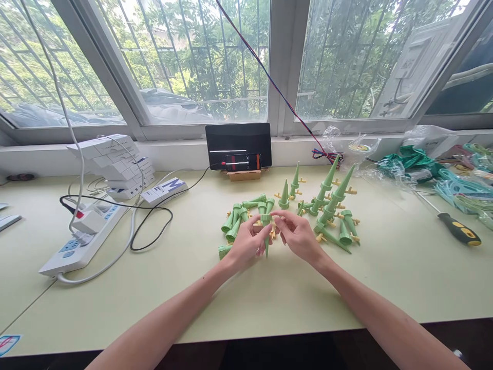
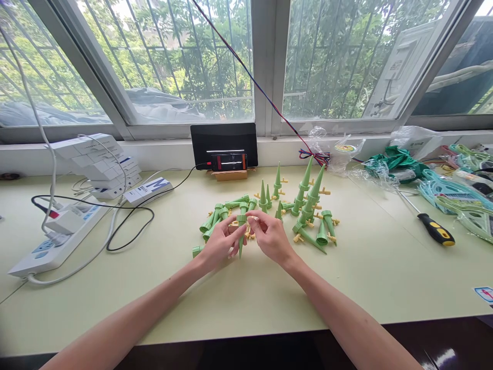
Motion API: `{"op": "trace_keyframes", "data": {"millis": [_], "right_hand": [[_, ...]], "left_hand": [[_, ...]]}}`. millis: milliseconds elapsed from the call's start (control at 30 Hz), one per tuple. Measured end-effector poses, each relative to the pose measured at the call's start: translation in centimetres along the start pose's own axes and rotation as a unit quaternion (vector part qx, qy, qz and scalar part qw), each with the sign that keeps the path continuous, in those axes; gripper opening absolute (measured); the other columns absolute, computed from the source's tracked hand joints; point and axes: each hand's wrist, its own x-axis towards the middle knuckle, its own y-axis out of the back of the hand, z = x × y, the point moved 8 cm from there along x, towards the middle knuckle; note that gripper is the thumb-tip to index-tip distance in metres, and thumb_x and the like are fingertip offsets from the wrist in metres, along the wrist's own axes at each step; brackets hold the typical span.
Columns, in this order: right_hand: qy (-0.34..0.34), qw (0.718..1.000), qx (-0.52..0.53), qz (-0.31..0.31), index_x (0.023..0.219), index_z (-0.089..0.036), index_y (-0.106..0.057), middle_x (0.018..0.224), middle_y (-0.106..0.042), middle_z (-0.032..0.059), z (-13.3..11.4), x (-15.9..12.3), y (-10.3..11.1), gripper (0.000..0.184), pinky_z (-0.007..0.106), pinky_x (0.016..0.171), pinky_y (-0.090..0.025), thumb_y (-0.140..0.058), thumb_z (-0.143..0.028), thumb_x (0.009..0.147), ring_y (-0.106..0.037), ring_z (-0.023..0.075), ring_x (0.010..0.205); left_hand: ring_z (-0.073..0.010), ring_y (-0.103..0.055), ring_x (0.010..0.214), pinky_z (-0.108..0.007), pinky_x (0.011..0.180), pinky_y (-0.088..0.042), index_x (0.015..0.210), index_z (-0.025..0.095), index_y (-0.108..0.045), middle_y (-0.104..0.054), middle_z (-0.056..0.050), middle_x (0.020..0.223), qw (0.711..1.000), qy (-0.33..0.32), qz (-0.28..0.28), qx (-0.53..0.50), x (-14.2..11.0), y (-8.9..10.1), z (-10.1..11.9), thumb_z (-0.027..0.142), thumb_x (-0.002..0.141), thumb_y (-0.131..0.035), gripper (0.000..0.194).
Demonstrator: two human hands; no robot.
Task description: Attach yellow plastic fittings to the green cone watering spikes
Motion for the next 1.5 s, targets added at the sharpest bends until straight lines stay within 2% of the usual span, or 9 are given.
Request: {"op": "trace_keyframes", "data": {"millis": [100, 467, 667, 900, 1200, 1333, 1500], "right_hand": [[0.002, 1.0, 0.0, -0.001, 0.119, -0.021, -0.066, 0.068, -0.061, 0.0007, -0.1, -0.1, -0.1, 0.041, 0.025, 0.05, -0.045, -0.051, -0.05, 0.093, -0.052, 0.013, 0.052], [0.019, 1.0, 0.005, -0.003, 0.118, -0.021, -0.071, 0.07, -0.06, 0.0005, 0.0, -0.1, -0.1, 0.037, 0.025, 0.052, -0.044, -0.051, -0.042, 0.094, -0.05, 0.0119, 0.054], [0.011, 1.0, -0.005, -0.006, 0.12, -0.02, -0.07, 0.07, -0.061, 0.0003, 0.0, 0.0, -0.1, 0.036, 0.025, 0.052, -0.044, -0.051, -0.039, 0.094, -0.05, 0.0117, 0.054], [0.02, 0.999, -0.023, -0.019, 0.124, -0.02, -0.067, 0.071, -0.061, 0.0007, -0.1, -0.1, -0.3, 0.037, 0.024, 0.052, -0.044, -0.051, -0.037, 0.095, -0.051, 0.0115, 0.055], [0.047, 0.996, -0.067, -0.026, 0.126, -0.02, -0.063, 0.067, -0.061, -0.0005, -0.4, -0.1, -0.5, 0.038, 0.026, 0.057, -0.046, -0.055, -0.037, 0.094, -0.055, 0.0137, 0.059], [0.06, 0.995, -0.08, -0.028, 0.126, -0.02, -0.062, 0.071, -0.065, 0.0004, -0.9, -0.1, -0.5, 0.036, 0.027, 0.058, -0.047, -0.056, -0.036, 0.094, -0.056, 0.014, 0.06], [0.075, 0.991, -0.108, -0.012, 0.124, -0.019, -0.061, 0.082, -0.067, 0.0026, -1.3, -0.1, -0.3, 0.036, 0.026, 0.054, -0.046, -0.058, -0.034, 0.092, -0.054, 0.0118, 0.055]], "left_hand": [[-0.0084, -0.044, 0.04, -0.021, 0.039, -0.033, 0.137, 0.015, -0.041, -0.06, 0.003, 0.058, 1.0, -0.001, 0.006, -0.004, 0.1, 0.2, -0.1, 0.056, 0.081, -0.066, 0.074], [-0.0112, -0.051, 0.045, -0.022, 0.041, -0.034, 0.134, 0.012, -0.043, -0.059, 0.003, 0.055, 1.0, 0.0, -0.002, -0.019, 0.3, 0.2, -0.3, 0.053, 0.082, -0.067, 0.071], [-0.0128, -0.052, 0.046, -0.022, 0.041, -0.035, 0.138, 0.012, -0.04, -0.058, 0.004, 0.051, 1.0, 0.003, 0.005, -0.018, 0.3, 0.3, -0.6, 0.054, 0.081, -0.066, 0.075], [-0.0125, -0.053, 0.046, -0.022, 0.041, -0.035, 0.144, 0.011, -0.036, -0.059, 0.004, 0.052, 0.999, 0.014, 0.026, -0.02, 0.4, 0.7, -1.1, 0.053, 0.08, -0.068, 0.083], [-0.0092, -0.048, 0.043, -0.021, 0.039, -0.036, 0.149, 0.009, -0.028, -0.062, 0.002, 0.059, 0.999, 0.032, 0.02, -0.021, 0.4, 0.7, -1.1, 0.048, 0.08, -0.07, 0.089], [-0.0104, -0.051, 0.045, -0.021, 0.039, -0.036, 0.148, 0.009, -0.031, -0.06, 0.003, 0.057, 0.999, 0.028, 0.02, -0.025, 0.4, 0.7, -1.0, 0.048, 0.08, -0.07, 0.087], [-0.0091, -0.047, 0.042, -0.021, 0.039, -0.036, 0.148, 0.009, -0.031, -0.058, 0.004, 0.055, 0.999, 0.038, 0.02, -0.029, 0.5, 0.8, -1.1, 0.049, 0.081, -0.069, 0.086]]}}
